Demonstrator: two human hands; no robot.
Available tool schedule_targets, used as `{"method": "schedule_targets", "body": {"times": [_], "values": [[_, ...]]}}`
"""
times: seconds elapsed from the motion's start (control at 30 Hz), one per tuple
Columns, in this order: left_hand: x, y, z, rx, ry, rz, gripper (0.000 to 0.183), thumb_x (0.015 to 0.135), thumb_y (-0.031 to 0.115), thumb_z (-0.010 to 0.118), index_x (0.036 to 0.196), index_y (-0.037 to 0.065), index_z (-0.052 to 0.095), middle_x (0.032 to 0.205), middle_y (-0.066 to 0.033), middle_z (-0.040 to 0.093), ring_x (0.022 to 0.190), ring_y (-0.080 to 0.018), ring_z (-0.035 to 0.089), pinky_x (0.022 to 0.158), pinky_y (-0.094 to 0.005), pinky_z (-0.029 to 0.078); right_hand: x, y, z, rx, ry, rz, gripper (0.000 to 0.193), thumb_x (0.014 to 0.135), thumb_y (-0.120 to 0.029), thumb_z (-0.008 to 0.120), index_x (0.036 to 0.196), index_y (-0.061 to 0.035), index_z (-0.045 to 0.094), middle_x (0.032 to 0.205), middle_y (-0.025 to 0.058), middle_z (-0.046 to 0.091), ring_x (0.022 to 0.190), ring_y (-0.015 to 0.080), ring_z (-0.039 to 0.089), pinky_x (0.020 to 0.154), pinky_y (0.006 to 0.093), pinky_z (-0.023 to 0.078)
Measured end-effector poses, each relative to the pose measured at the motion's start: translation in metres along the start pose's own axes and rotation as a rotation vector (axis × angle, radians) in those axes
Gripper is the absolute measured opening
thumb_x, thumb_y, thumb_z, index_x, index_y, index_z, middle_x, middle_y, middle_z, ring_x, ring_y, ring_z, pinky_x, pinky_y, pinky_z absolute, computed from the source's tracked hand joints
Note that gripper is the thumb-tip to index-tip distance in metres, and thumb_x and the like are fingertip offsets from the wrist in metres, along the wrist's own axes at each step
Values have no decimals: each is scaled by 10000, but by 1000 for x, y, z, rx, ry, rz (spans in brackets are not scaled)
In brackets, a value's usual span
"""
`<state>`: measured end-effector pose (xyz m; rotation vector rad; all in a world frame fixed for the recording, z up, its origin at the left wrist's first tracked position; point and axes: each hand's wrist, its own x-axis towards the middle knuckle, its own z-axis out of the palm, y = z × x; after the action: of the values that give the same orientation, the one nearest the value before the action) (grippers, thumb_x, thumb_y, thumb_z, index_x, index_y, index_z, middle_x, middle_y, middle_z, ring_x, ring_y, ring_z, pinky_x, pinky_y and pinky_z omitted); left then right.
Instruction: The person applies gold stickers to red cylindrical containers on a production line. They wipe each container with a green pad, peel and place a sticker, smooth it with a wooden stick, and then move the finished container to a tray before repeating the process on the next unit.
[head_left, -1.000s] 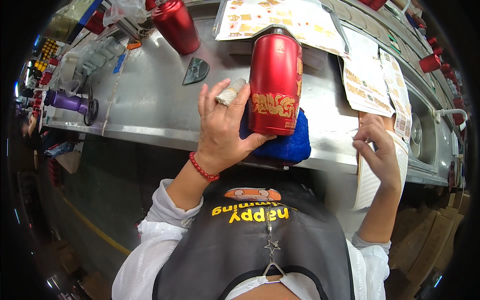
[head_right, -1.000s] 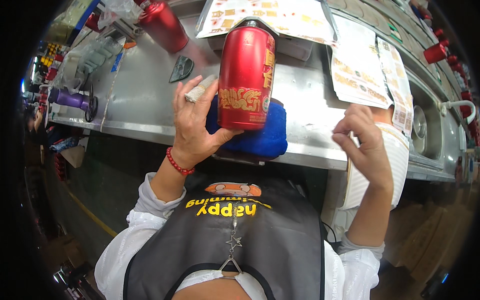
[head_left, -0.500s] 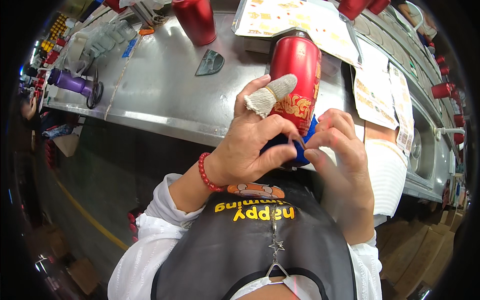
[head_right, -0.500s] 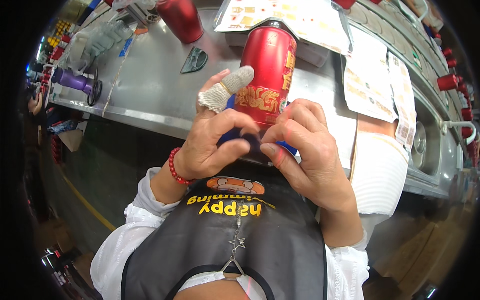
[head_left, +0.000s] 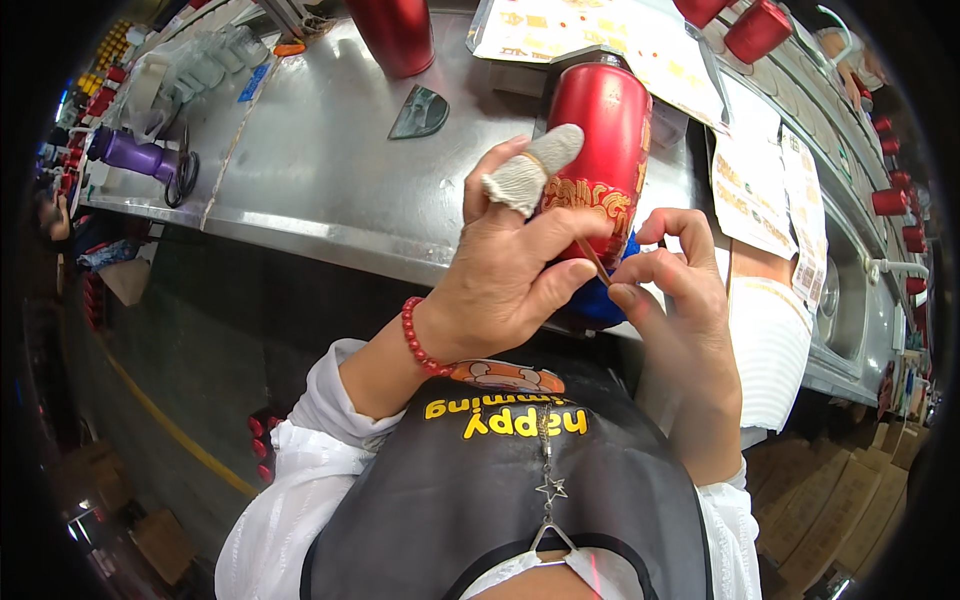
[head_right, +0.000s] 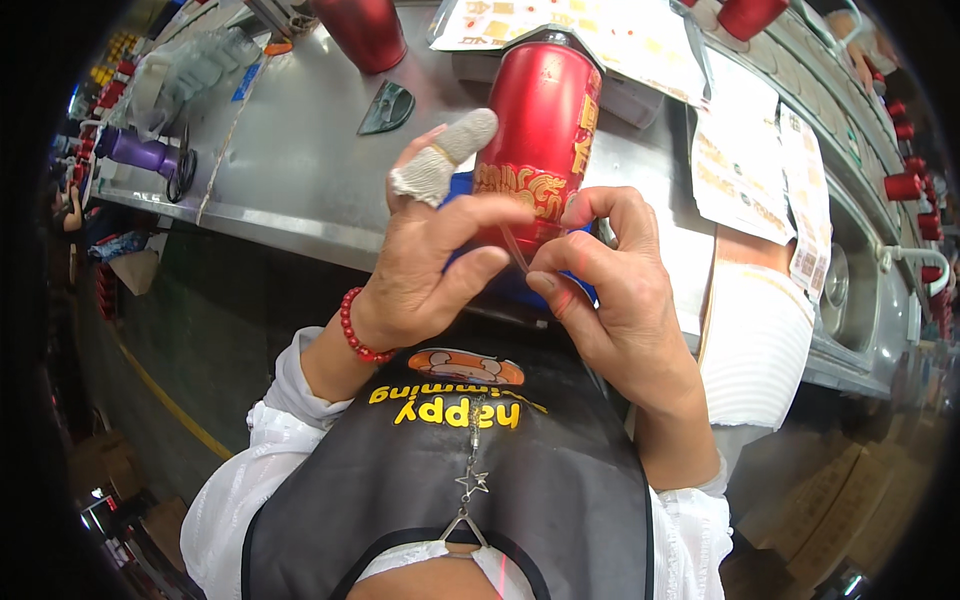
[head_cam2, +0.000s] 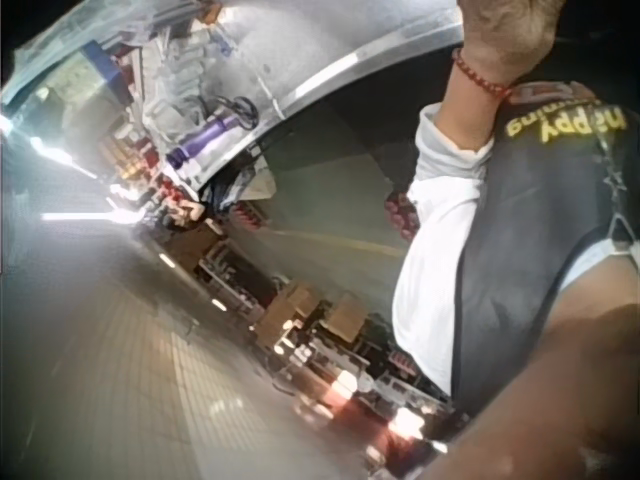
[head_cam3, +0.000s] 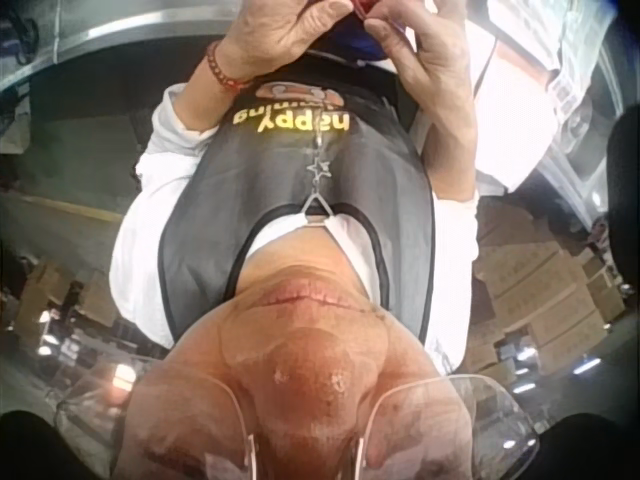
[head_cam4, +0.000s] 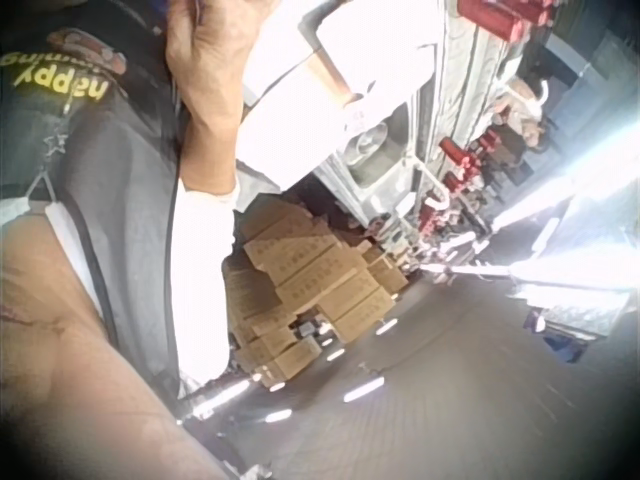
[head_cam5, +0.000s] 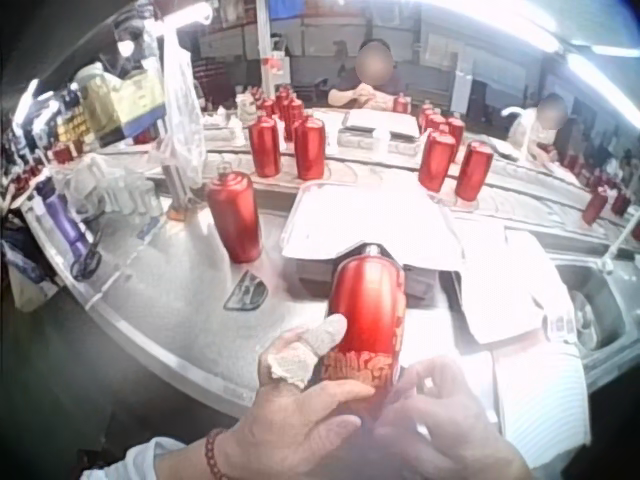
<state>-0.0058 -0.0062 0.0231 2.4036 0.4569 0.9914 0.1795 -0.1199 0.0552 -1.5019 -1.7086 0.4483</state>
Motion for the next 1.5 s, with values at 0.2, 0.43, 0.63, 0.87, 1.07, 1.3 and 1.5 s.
{"method": "schedule_targets", "body": {"times": [0.2, 0.43, 0.63, 0.87, 1.07, 1.3, 1.5], "values": [[-10, -3, 0, -50, 74, -95, 132, 930, 210, 696, 915, 89, 644, 1324, -239, 565, 1311, -427, 382, 1135, -492, 240, -3, 2, 2, 60, 26, 94, 102, 830, -36, 740, 877, -27, 649, 1043, 146, 533, 1056, 294, 528, 877, 374, 461], [-22, -13, 13, -82, 180, -197, 160, 950, 211, 681, 927, 60, 631, 1182, -211, 606, 1184, -389, 468, 1065, -462, 301, -3, 17, 17, 67, 78, 138, 126, 877, -71, 727, 860, -6, 620, 1047, 152, 527, 1005, 296, 546, 861, 369, 468], [-28, -19, 17, -244, 222, -352, 194, 962, 241, 676, 1000, 61, 617, 1092, -144, 604, 1045, -315, 481, 999, -422, 348, -3, 18, 17, 68, 86, 166, 145, 887, -74, 724, 848, 0, 607, 1047, 141, 516, 973, 271, 549, 844, 347, 470], [-22, -17, 26, -163, 215, -341, 396, 921, 307, 736, 1155, 56, 538, 1099, -116, 577, 1031, -293, 462, 969, -418, 373, -5, 22, 17, 109, 95, 174, 157, 891, -76, 724, 841, 8, 602, 1050, 139, 521, 971, 252, 546, 837, 334, 470], [-20, -16, 28, -164, 214, -344, 439, 916, 316, 741, 1172, 42, 513, 1116, -122, 570, 1034, -300, 461, 962, -425, 377, -9, 26, 18, 149, 67, 235, 153, 896, -48, 696, 817, -12, 569, 1111, 68, 481, 981, 151, 512, 801, 258, 453], [-22, -16, 30, -194, 205, -362, 488, 912, 345, 745, 1194, 33, 499, 1144, -137, 559, 1051, -310, 451, 971, -431, 379, -8, 21, 16, 218, 83, 261, 158, 903, -65, 701, 828, -6, 576, 1091, 81, 493, 961, 164, 515, 797, 267, 451], [-20, -13, 28, -126, 177, -348, 557, 897, 365, 759, 1225, 20, 469, 1174, -157, 544, 1070, -316, 444, 977, -437, 382, -7, 23, 16, 218, 91, 258, 145, 900, -72, 712, 854, 6, 598, 1056, 121, 519, 975, 234, 535, 846, 323, 462]]}}
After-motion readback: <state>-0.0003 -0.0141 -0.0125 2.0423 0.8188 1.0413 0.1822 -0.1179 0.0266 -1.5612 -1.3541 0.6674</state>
